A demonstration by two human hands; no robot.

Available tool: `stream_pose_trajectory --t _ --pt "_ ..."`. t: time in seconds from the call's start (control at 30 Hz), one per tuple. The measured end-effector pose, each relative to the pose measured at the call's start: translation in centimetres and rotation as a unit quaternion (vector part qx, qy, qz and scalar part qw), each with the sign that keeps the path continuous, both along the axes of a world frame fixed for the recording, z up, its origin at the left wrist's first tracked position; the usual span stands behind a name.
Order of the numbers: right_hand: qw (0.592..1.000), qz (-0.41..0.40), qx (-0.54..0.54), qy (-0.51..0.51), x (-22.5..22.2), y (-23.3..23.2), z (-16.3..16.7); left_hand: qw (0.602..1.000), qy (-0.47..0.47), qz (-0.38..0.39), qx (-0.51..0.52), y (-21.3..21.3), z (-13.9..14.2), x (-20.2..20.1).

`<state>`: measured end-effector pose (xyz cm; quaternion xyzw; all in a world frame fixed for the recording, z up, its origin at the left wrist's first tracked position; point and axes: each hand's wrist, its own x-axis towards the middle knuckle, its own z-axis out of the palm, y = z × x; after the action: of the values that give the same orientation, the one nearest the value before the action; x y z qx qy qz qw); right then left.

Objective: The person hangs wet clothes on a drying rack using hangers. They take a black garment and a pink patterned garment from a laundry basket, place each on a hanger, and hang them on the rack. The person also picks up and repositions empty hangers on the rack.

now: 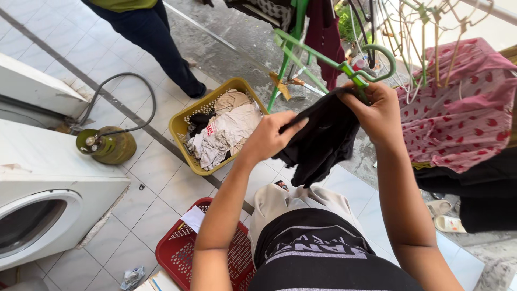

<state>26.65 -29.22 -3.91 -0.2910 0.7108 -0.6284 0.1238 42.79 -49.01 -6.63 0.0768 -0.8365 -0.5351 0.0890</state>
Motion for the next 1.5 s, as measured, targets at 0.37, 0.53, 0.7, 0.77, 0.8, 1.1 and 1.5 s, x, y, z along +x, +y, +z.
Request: stream_pose_trajectory --t 0.37,0.53,0.7,0.77,0.8,1.1,1.5 --pt "0.984 -0.111 0.054 0.132 0.2 10.3 1.7 0.945 0.076 0.038 0.316 -2.6 -1.6 -3.3" --pt "0.974 -0.064 0.17 0.137 1.7 12.8 1.8 0.98 0.081 0.113 0.139 -4.2 -0.7 -2.5" --pt "0.975 -0.015 0.206 0.087 3.3 7.1 -1.7 0.993 0.046 0.089 -0.06 -3.0 1.3 -2.0" --pt "0.975 -0.001 0.208 0.082 3.9 3.7 -3.6 0.99 0.046 0.069 -0.116 -1.5 1.9 -1.6" --pt "0.984 -0.006 0.152 0.094 4.5 2.3 -4.6 0.986 0.059 0.062 -0.145 -0.8 2.2 -1.4" --pt "0.998 -0.011 -0.015 0.061 5.7 -0.4 -7.8 0.897 0.054 0.046 -0.436 0.4 6.7 2.8" --pt "0.97 -0.059 -0.057 0.23 2.3 -0.7 -3.1 0.934 0.121 0.054 -0.332 -1.6 7.8 1.9"
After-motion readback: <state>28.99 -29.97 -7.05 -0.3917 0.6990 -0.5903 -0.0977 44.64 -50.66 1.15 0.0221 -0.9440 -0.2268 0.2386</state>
